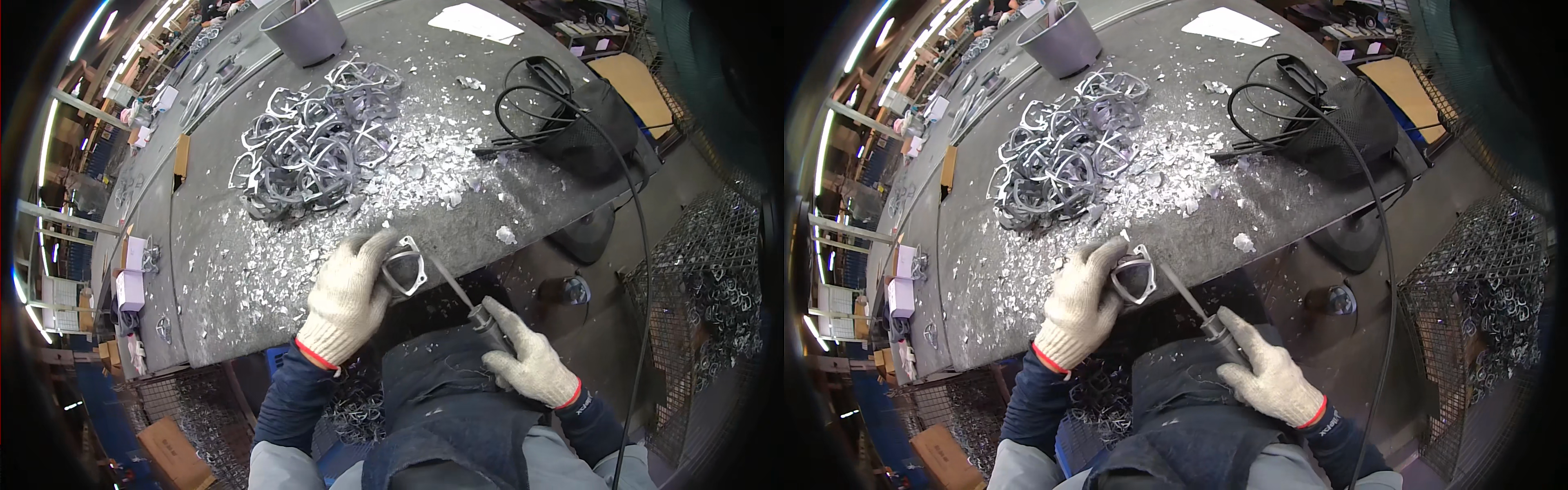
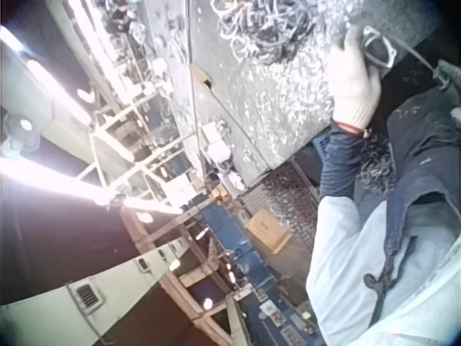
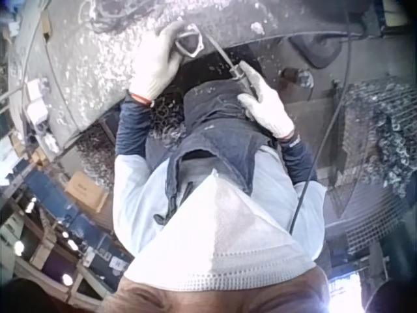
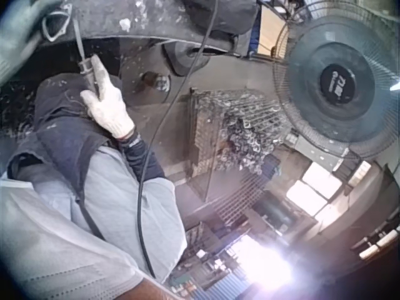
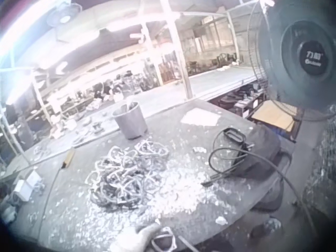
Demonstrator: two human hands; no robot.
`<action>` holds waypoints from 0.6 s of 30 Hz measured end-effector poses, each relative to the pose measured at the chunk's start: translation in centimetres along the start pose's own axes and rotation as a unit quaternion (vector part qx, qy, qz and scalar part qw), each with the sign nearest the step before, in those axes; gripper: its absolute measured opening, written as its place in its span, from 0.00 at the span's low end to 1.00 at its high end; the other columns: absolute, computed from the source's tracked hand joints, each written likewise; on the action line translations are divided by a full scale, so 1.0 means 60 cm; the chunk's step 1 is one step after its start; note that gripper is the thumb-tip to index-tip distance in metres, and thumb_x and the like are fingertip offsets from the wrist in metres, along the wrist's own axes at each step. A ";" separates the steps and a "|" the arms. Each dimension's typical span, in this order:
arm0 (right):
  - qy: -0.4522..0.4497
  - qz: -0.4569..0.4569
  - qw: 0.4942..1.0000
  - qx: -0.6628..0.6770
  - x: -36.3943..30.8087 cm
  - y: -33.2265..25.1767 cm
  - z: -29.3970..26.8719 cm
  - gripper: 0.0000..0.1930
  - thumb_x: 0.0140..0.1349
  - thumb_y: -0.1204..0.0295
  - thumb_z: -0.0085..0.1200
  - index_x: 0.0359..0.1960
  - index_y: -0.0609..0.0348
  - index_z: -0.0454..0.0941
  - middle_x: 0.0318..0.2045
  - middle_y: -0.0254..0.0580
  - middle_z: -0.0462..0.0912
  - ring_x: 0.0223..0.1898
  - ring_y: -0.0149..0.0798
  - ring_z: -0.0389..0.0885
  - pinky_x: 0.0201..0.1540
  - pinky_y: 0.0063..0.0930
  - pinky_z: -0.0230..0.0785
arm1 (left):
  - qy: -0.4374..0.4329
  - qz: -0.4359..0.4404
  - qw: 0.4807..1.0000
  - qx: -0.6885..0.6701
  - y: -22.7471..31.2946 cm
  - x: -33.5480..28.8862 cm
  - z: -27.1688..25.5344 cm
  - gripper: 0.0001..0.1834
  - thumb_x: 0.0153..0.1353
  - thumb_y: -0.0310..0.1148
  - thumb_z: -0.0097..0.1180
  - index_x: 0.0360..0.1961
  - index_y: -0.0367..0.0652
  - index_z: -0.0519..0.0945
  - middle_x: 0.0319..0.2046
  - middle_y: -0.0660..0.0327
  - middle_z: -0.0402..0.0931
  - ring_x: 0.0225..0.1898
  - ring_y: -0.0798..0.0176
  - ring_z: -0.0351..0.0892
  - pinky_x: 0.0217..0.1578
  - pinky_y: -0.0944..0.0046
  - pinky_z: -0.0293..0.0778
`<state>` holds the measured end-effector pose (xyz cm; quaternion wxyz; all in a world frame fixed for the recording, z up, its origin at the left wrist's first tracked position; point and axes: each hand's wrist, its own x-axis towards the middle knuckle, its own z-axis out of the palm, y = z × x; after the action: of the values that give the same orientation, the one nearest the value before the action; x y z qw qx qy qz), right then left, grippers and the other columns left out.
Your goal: The person files the edges of a small metal part by hand with a hand file to remove burrs and smooth the finish.
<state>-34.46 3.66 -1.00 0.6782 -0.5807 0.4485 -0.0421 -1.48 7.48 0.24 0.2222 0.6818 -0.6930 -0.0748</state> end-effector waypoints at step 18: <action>0.051 0.009 0.997 -0.050 0.022 0.057 -0.019 0.54 0.69 0.68 0.74 0.95 0.52 0.57 0.77 0.66 0.83 0.64 0.66 0.93 0.74 0.52 0.82 | 0.062 -0.083 0.993 -0.058 -0.021 -0.054 0.031 0.43 0.57 0.29 0.81 0.76 0.36 0.82 0.71 0.41 0.85 0.72 0.36 0.84 0.73 0.41 0.79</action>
<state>-36.01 3.18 -4.46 0.6249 -0.6069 0.4892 -0.0433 -1.19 10.21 -2.62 0.2966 0.7264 -0.6133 -0.0905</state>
